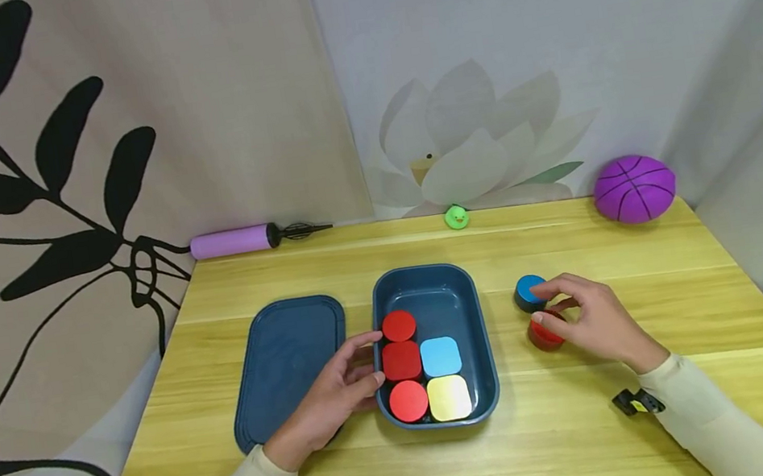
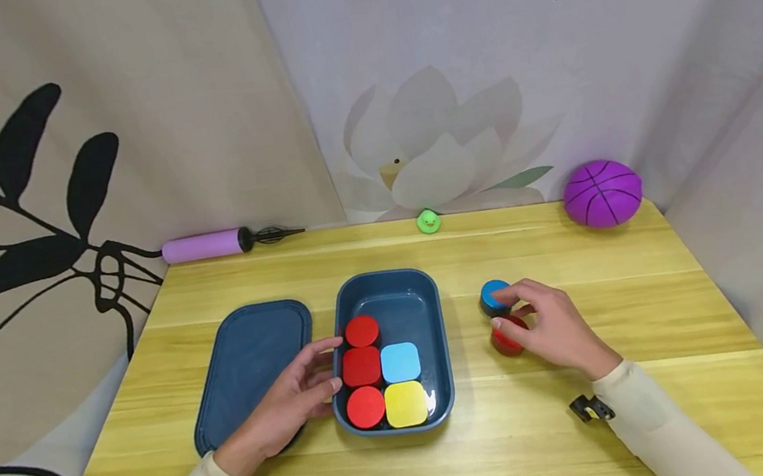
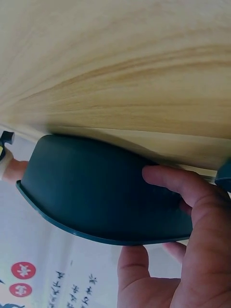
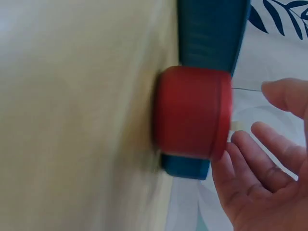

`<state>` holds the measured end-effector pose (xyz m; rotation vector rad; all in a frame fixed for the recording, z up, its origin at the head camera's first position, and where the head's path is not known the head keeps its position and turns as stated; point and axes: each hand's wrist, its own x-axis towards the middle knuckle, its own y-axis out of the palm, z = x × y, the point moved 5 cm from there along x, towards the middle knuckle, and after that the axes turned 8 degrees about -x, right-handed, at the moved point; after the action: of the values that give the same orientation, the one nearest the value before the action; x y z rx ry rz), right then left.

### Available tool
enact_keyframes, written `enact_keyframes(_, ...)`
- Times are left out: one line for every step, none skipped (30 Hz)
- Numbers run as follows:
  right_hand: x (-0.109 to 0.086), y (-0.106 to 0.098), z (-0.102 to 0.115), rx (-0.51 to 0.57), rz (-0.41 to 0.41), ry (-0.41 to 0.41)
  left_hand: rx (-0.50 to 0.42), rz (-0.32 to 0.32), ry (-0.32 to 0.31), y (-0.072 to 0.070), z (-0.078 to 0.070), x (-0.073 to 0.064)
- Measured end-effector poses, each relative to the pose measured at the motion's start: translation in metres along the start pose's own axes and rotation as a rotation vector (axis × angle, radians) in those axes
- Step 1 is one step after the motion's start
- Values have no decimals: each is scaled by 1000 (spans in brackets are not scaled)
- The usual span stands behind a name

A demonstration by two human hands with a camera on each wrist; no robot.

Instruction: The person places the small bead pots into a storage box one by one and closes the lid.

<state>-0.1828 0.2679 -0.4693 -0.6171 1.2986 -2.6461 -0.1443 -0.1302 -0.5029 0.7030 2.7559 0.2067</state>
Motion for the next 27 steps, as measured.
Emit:
enact_keyframes(-2, 1, -1, -5, 4, 3, 0, -1, 0, 0, 0, 0)
enact_keyframes(-4, 1, -2, -12, 7, 4, 1, -2, -1, 0, 0, 0)
enact_keyframes(-5, 1, -3, -20, 8, 5, 1, -1, -2, 0, 0, 0)
enact_keyframes(-6, 2, -3, -28, 10, 5, 2, -1, -2, 0, 0, 0)
enact_keyframes(-7, 2, -4, -37, 12, 5, 2, 0, -3, 0, 0, 0)
enact_keyframes(-8, 2, -4, -47, 15, 3, 2, 0, -3, 0, 0, 0)
enact_keyframes(-9, 3, -4, -52, 21, 3, 3, 1, -3, 0, 0, 0)
enact_keyframes(-10, 3, -4, -64, 29, 2, 4, 1, -3, 0, 0, 0)
enact_keyframes(-10, 4, -3, -72, 42, 3, 4, 2, -2, 0, 0, 0)
enact_keyframes(-11, 5, -3, -83, 57, 3, 4, 3, -2, 0, 0, 0)
enact_keyframes(-11, 5, -3, -93, 72, 2, 4, 3, -1, 0, 0, 0)
enact_keyframes(-12, 6, -2, -104, 88, 2, 5, 3, 0, 0, 0, 0)
enact_keyframes(-12, 7, -2, -116, 105, 1, 4, 3, 1, 0, 0, 0)
enact_keyframes(-13, 7, -2, -126, 119, -2, 2, 3, 2, 0, 0, 0)
enact_keyframes(-13, 8, -2, -135, 132, -5, -1, 4, 2, 0, 0, 0)
enact_keyframes(-14, 8, -2, -144, 141, -9, -2, 4, 3, 0, 0, 0)
enact_keyframes(-14, 8, -2, -150, 149, -13, -4, 5, 3, 0, 0, 0)
enact_keyframes(-15, 8, -3, -154, 155, -16, -6, 6, 4, 0, 0, 0)
enact_keyframes(-15, 8, -3, -157, 161, -21, -9, 7, 4, 0, 0, 0)
enact_keyframes(-15, 8, -3, -158, 164, -24, -11, 8, 4, 0, 0, 0)
enact_keyframes(-15, 8, -3, -158, 167, -28, -12, 9, 4, 0, 0, 0)
enact_keyframes(-16, 8, -3, -158, 169, -30, -13, 10, 4, 0, 0, 0)
enact_keyframes(-16, 8, -2, -156, 170, -30, -14, 11, 3, 0, 0, 0)
enact_keyframes(-16, 8, -2, -154, 171, -29, -13, 11, 3, 0, 0, 0)
enact_keyframes(-16, 8, -2, -151, 172, -29, -13, 10, 2, 0, 0, 0)
enact_keyframes(-15, 8, -2, -147, 171, -28, -13, 11, 2, 0, 0, 0)
enact_keyframes(-15, 8, -2, -145, 170, -28, -12, 11, 1, 0, 0, 0)
